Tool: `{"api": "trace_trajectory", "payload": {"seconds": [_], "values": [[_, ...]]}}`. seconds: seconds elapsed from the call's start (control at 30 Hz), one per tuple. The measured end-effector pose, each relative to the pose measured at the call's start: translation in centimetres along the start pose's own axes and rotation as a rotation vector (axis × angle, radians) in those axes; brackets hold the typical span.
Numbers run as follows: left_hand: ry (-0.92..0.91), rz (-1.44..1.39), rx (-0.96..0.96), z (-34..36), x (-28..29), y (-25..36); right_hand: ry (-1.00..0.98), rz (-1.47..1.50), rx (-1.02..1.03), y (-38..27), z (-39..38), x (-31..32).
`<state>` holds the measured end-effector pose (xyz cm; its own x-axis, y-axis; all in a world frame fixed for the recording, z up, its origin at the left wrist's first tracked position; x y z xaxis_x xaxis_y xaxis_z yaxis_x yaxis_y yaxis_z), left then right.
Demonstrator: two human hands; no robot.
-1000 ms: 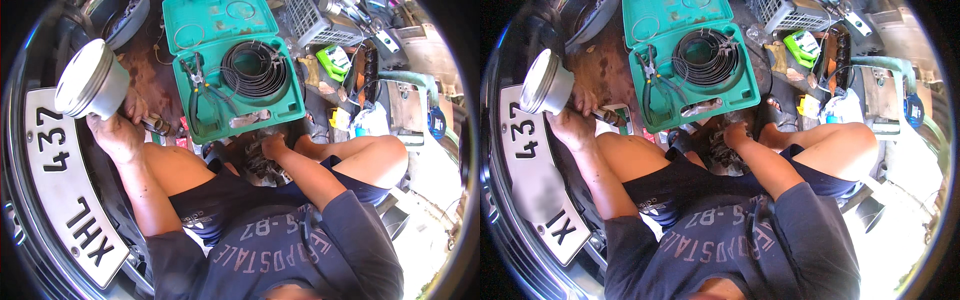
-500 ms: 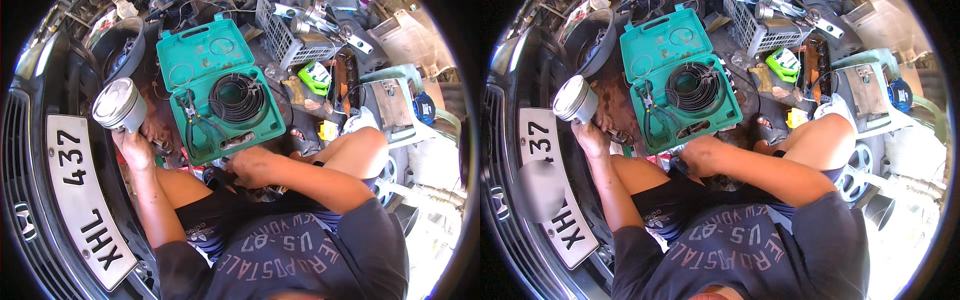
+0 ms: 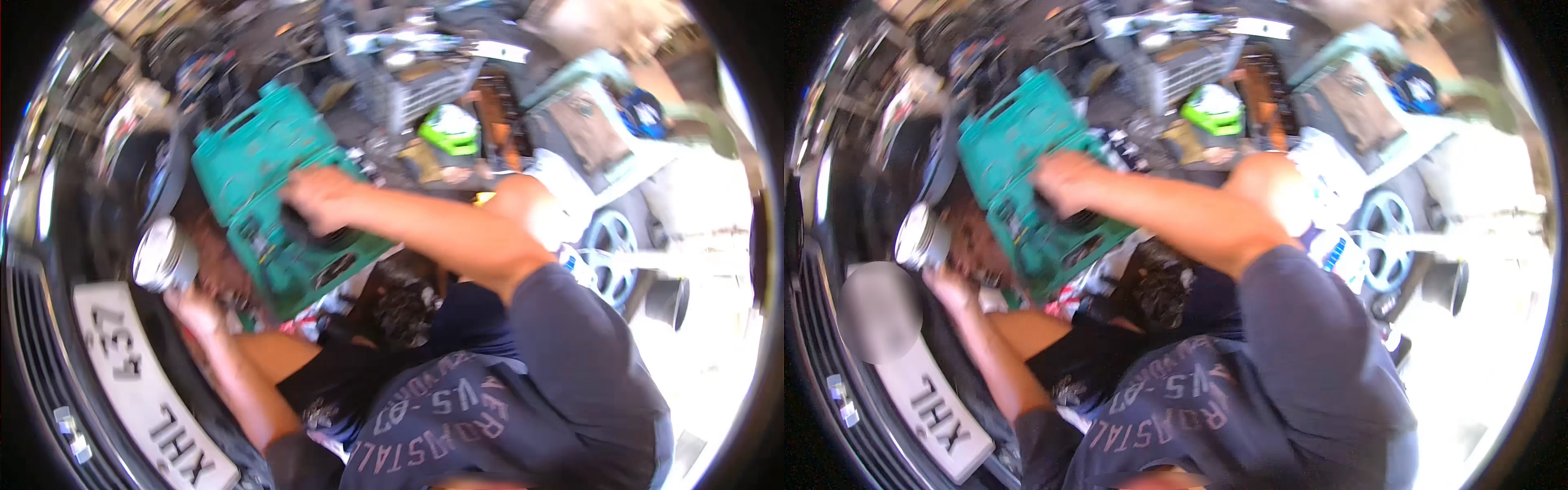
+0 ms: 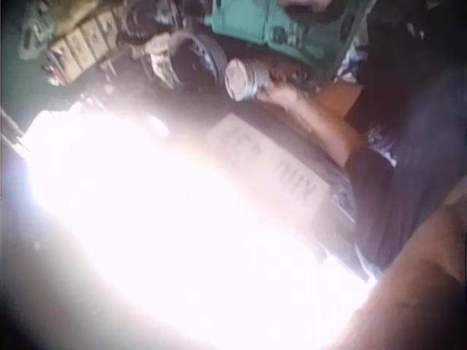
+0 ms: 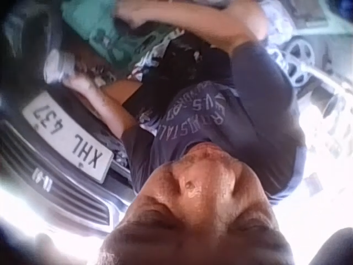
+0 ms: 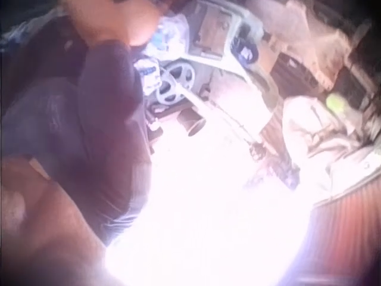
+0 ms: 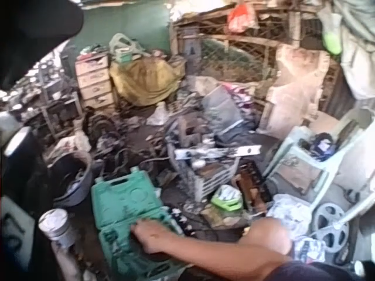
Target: The recorder is inspecting and cleaning a car engine piston, manipulating the rings and checking the connecting rod.
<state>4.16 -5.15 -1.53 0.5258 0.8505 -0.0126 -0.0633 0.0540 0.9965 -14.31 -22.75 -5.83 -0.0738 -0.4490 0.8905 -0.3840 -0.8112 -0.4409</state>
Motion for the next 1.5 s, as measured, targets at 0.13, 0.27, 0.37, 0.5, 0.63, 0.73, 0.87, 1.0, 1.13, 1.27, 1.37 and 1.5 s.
{"api": "trace_trajectory", "payload": {"seconds": [0.13,0.27,0.37,0.5,0.63,0.73,0.87,1.0,1.13,1.27,1.37,1.5], "values": [[-0.259,-0.132,-0.01,0.3,0.9,0.3,0.068,0.021,0.002,-2.3,0.0,0.9],[-0.236,-0.16,-0.054,0.0,0.4,0.0,-0.014,0.025,-0.059,-2.1,-0.5,-0.4],[-0.28,-0.176,-0.022,0.3,0.1,-0.4,-0.042,-0.017,-0.079,-2.7,-1.3,0.4],[-0.222,-0.115,0.013,-0.7,-0.5,0.9,0.035,0.001,-0.016,-3.6,-1.5,2.0],[-0.149,-0.115,-0.021,-0.6,-0.2,0.1,0.092,-0.052,-0.006,-5.7,-2.8,4.3],[-0.351,-0.225,-0.033,-0.3,0.5,-0.6,-0.261,0.034,0.32,-9.6,-5.6,6.7],[-0.331,-0.229,-0.058,-1.6,-1.0,0.9,-0.265,0.244,0.612,-13.2,-10.7,7.9],[-0.483,-0.31,-0.08,-1.5,-0.2,-0.7,-0.538,0.095,0.491,-10.2,-11.2,3.3],[-0.513,-0.258,-0.066,-1.7,0.5,-1.1,-0.177,-0.539,0.153,-6.9,-10.8,-2.6],[-0.398,-0.194,-0.043,-2.3,-0.2,0.4,-0.55,-0.023,0.33,-7.5,-12.5,-3.2],[-0.326,-0.152,-0.027,-1.8,-0.5,-0.2,-0.673,-0.022,0.312,-8.3,-12.7,-3.8],[-0.393,-0.094,-0.02,-2.0,-0.9,0.8,-0.738,-0.172,0.235,-8.3,-12.5,-2.2]]}}
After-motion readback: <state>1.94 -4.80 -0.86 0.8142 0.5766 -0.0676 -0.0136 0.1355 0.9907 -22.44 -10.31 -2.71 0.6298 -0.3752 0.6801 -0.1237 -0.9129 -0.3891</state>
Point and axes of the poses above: each hand's wrist, its own z-axis towards the middle knuckle, its own x-axis out of the back of the hand, y = z × x, the point moved 4 cm from there along z, towards the middle knuckle, and after that the axes turned 3 degrees about -y, right-handed, at the moved point
